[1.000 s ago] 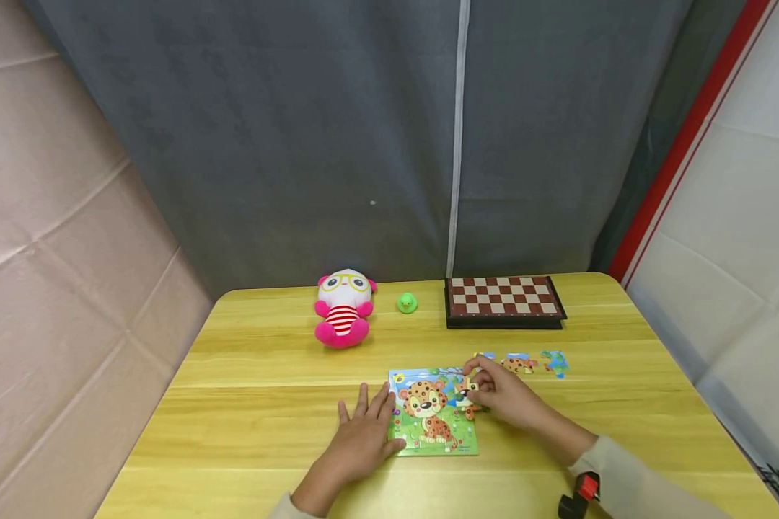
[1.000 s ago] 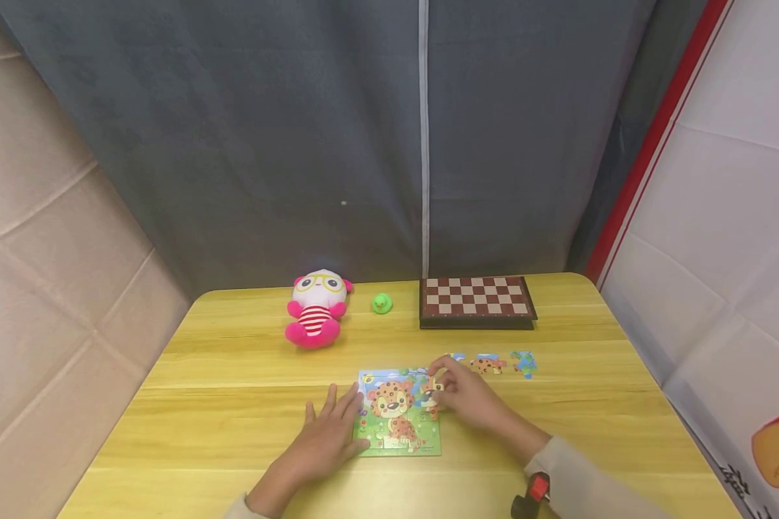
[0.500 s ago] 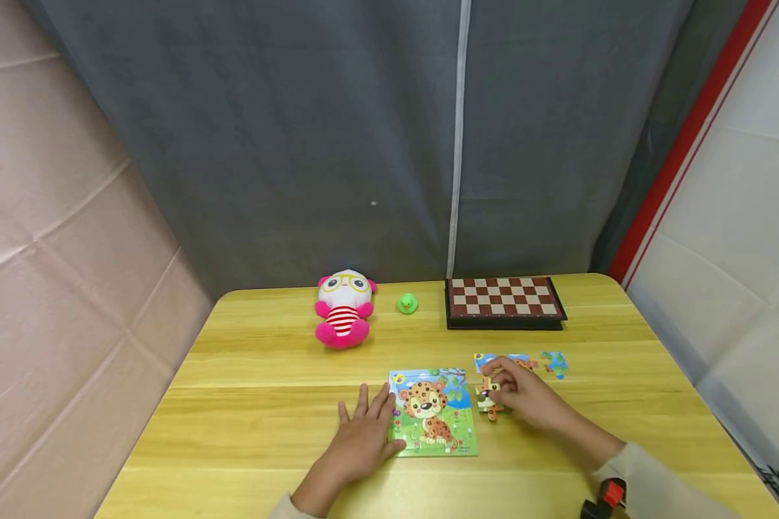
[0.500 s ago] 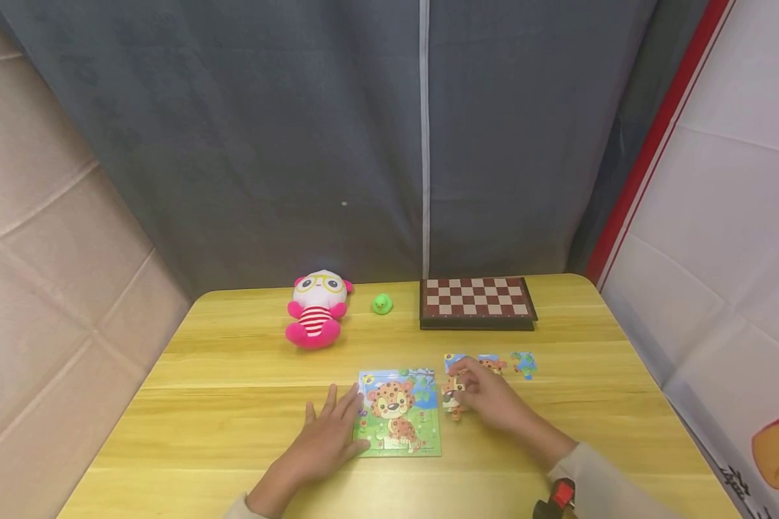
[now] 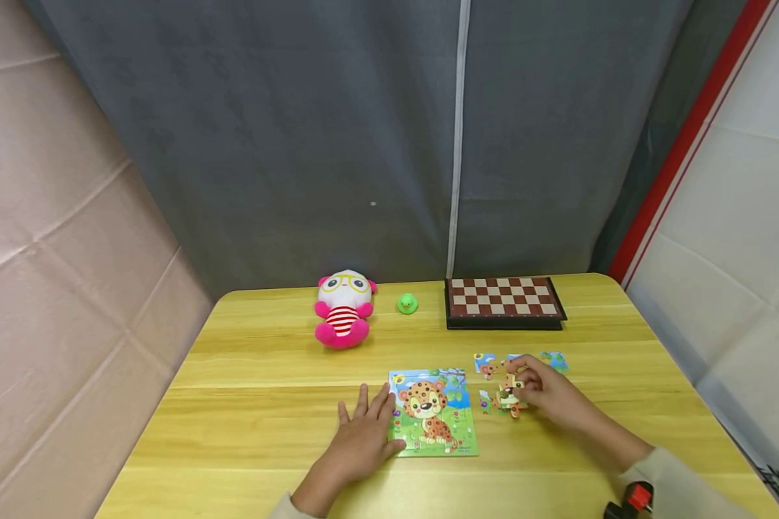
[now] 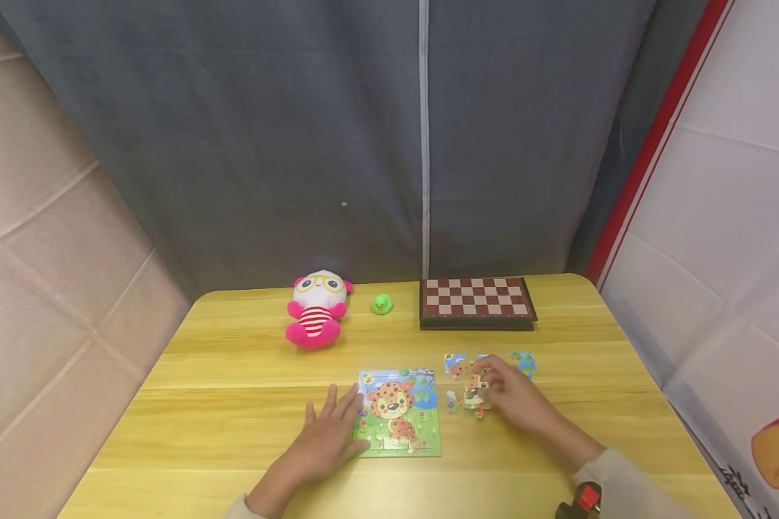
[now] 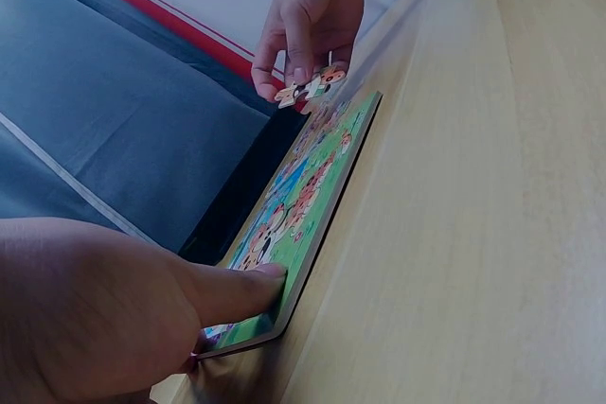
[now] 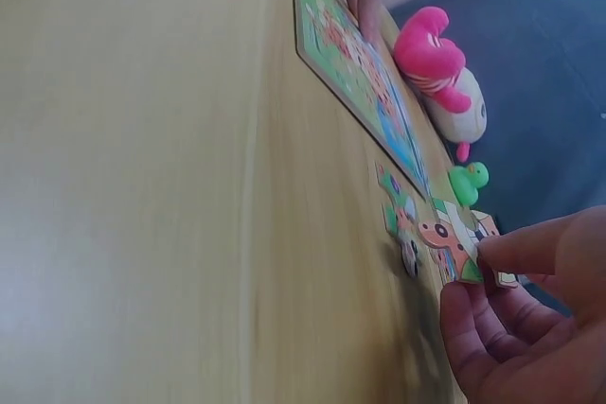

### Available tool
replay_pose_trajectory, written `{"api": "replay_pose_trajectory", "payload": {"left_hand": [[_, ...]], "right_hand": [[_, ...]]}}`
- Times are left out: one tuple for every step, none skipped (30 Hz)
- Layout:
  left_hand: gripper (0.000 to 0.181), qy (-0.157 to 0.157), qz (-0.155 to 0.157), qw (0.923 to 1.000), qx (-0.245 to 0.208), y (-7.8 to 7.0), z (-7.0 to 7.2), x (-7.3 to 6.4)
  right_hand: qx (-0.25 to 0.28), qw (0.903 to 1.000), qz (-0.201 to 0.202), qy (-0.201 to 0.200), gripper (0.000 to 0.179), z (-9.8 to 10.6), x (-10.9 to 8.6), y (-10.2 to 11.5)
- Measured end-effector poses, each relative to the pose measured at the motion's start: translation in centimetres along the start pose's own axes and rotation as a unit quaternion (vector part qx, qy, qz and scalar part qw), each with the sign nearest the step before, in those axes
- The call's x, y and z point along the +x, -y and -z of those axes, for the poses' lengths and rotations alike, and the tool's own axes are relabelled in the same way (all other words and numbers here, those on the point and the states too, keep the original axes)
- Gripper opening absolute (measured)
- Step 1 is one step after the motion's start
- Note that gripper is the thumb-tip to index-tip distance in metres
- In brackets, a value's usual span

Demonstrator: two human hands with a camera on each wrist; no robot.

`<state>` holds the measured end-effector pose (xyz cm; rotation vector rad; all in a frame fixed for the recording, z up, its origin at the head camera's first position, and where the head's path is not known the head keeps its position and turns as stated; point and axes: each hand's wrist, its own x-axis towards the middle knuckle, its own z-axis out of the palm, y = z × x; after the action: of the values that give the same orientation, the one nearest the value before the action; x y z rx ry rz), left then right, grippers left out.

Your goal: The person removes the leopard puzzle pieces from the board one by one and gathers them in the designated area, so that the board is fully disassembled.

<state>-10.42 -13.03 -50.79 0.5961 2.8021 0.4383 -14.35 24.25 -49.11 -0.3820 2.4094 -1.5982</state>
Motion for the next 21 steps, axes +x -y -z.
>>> {"api": "replay_pose_trajectory", "payload": {"left_hand": [[0.084,0.0,0.0,1.0,0.0,0.0,0.0,0.0],[0.084,-0.001,-0.002,1.0,-0.001,0.0,0.0,0.0],[0.084,-0.001,-0.002,1.0,-0.001,0.1,0.0,0.0],[0.084,-0.001,-0.002,1.0,-0.001,0.1,0.0,0.0],[0.084,0.0,-0.003,1.0,-0.001,0.1,0.0,0.1],[0.084,-0.001,-0.004,1.0,-0.001,0.1,0.0,0.1],[0.084,-0.001,-0.004,1.0,-0.001,0.1,0.0,0.1],[0.084,-0.001,-0.004,1.0,-0.001,0.1,0.0,0.1],[0.084,0.0,-0.003,1.0,0.001,0.0,0.0,0.1],[0.084,0.0,-0.003,1.0,0.001,0.0,0.0,0.1],[0.084,0.0,-0.002,1.0,0.003,0.0,0.0,0.1],[0.084,0.0,-0.002,1.0,0.003,0.0,0.0,0.1],[0.084,0.001,-0.001,1.0,0.003,-0.1,0.1,0.0],[0.084,0.001,-0.001,1.0,0.003,-0.1,0.1,0.0],[0.084,0.001,-0.001,1.0,0.003,-0.1,0.2,-0.1],[0.084,0.001,-0.002,1.0,0.003,-0.2,0.3,-0.1],[0.084,0.001,-0.002,1.0,0.003,-0.2,0.3,-0.1],[0.084,0.001,-0.003,1.0,0.002,-0.2,0.3,-0.1],[0.084,0.0,-0.003,1.0,0.002,-0.3,0.4,-0.2],[0.084,0.0,-0.003,1.0,0.002,-0.3,0.4,-0.2],[0.084,0.0,-0.003,1.0,0.003,-0.3,0.4,-0.2]], "right_hand": [[-0.002,1.0,-0.001,-0.003,0.036,0.1,-0.1,0.0],[-0.004,1.0,-0.003,-0.005,0.036,0.3,-0.2,-0.1],[-0.006,0.9999,-0.005,-0.008,0.037,0.4,-0.2,-0.1],[-0.008,0.9999,-0.006,-0.009,0.037,0.6,-0.3,-0.2],[-0.01,0.9998,-0.008,-0.011,0.036,0.8,-0.4,-0.3],[-0.013,0.9998,-0.01,-0.013,0.036,0.9,-0.5,-0.4],[-0.016,0.9997,-0.013,-0.015,0.035,1.1,-0.6,-0.6],[-0.02,0.9996,-0.014,-0.016,0.036,1.3,-0.7,-0.8],[-0.024,0.9994,-0.015,-0.019,0.035,1.4,-0.8,-0.9],[-0.028,0.9993,-0.015,-0.02,0.035,1.5,-0.9,-1.1],[-0.035,0.999,-0.015,-0.023,0.035,1.6,-0.9,-1.2],[-0.044,0.9986,-0.014,-0.026,0.035,1.6,-1.0,-1.4],[-0.055,0.9979,-0.014,-0.032,0.034,1.7,-1.0,-1.5],[-0.068,0.9969,-0.012,-0.037,0.034,1.7,-1.1,-1.6],[-0.082,0.9957,-0.011,-0.042,0.033,1.7,-1.1,-1.7],[-0.097,0.9941,-0.009,-0.047,0.032,1.7,-1.1,-1.8],[-0.11,0.9925,-0.008,-0.054,0.031,1.6,-1.2,-1.9],[-0.12,0.9909,-0.006,-0.059,0.031,1.6,-1.2,-2.0],[-0.128,0.9897,-0.005,-0.064,0.03,1.6,-1.1,-2.0],[-0.133,0.989,-0.002,-0.064,0.03,1.6,-1.2,-2.0],[-0.136,0.9885,-0.001,-0.066,0.029,1.6,-1.1,-2.0]]}}
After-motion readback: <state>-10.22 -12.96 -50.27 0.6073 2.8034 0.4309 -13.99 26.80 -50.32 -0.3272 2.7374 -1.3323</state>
